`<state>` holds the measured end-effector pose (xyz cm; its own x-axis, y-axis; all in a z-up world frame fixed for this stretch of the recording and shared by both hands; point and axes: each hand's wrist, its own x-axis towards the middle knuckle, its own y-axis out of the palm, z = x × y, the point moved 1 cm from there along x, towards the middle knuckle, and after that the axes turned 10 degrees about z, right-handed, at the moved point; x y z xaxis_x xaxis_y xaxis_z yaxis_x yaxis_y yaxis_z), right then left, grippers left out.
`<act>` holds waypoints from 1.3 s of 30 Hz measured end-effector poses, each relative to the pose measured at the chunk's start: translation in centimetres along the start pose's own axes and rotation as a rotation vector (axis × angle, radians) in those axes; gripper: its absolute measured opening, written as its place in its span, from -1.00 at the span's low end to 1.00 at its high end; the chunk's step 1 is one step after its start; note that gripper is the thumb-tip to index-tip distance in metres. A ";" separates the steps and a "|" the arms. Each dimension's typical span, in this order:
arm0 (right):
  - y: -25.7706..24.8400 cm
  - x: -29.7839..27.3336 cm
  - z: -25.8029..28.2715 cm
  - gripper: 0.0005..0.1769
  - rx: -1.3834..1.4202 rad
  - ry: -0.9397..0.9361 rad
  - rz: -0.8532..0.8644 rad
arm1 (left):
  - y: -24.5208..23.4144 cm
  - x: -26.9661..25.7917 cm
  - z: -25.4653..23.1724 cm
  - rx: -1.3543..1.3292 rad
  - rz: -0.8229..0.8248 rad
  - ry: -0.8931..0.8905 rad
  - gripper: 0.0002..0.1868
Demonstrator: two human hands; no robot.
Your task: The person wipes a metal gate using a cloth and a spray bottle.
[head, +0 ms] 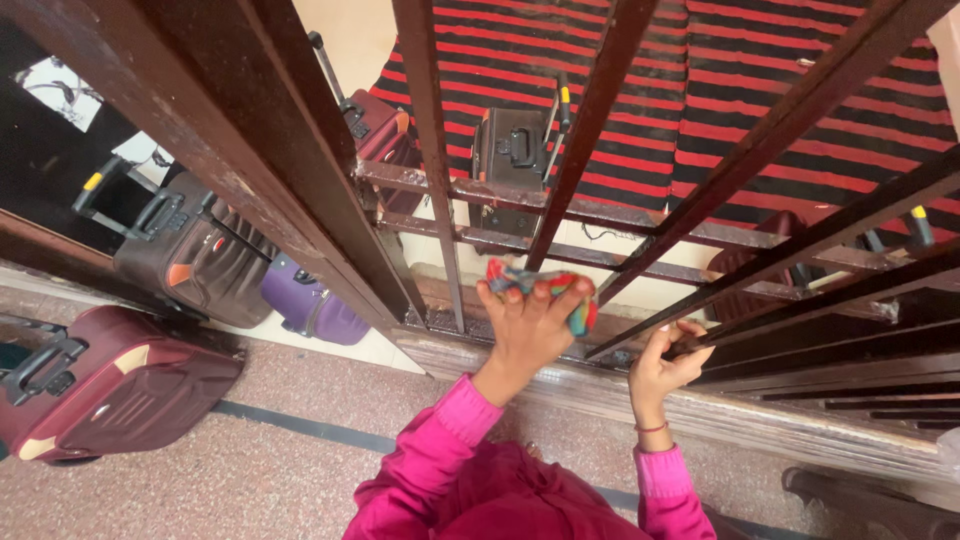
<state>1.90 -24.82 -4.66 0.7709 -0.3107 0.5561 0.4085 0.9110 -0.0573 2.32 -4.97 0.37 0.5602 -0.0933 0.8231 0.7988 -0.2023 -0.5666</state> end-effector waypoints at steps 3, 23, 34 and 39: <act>-0.1 0.0 0.1 -0.78 -0.012 -0.008 0.005 | 3.7 -6.0 1.2 0.045 0.052 0.064 -0.23; -0.3 0.0 0.2 -0.78 -0.024 0.001 0.010 | 0.6 0.9 2.0 -0.107 -0.072 0.094 -0.15; -0.6 0.1 1.2 -0.76 -0.052 0.002 0.078 | 0.6 -1.3 3.5 0.100 0.002 0.177 -0.17; -0.9 -0.2 0.9 -0.73 0.029 0.004 0.112 | 3.5 -8.7 5.0 0.169 0.168 0.268 -0.14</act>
<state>0.92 -25.32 -3.94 0.8130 -0.2077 0.5439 0.3053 0.9476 -0.0945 1.36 -0.01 -8.97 0.6270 -0.3689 0.6862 0.7382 -0.0002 -0.6746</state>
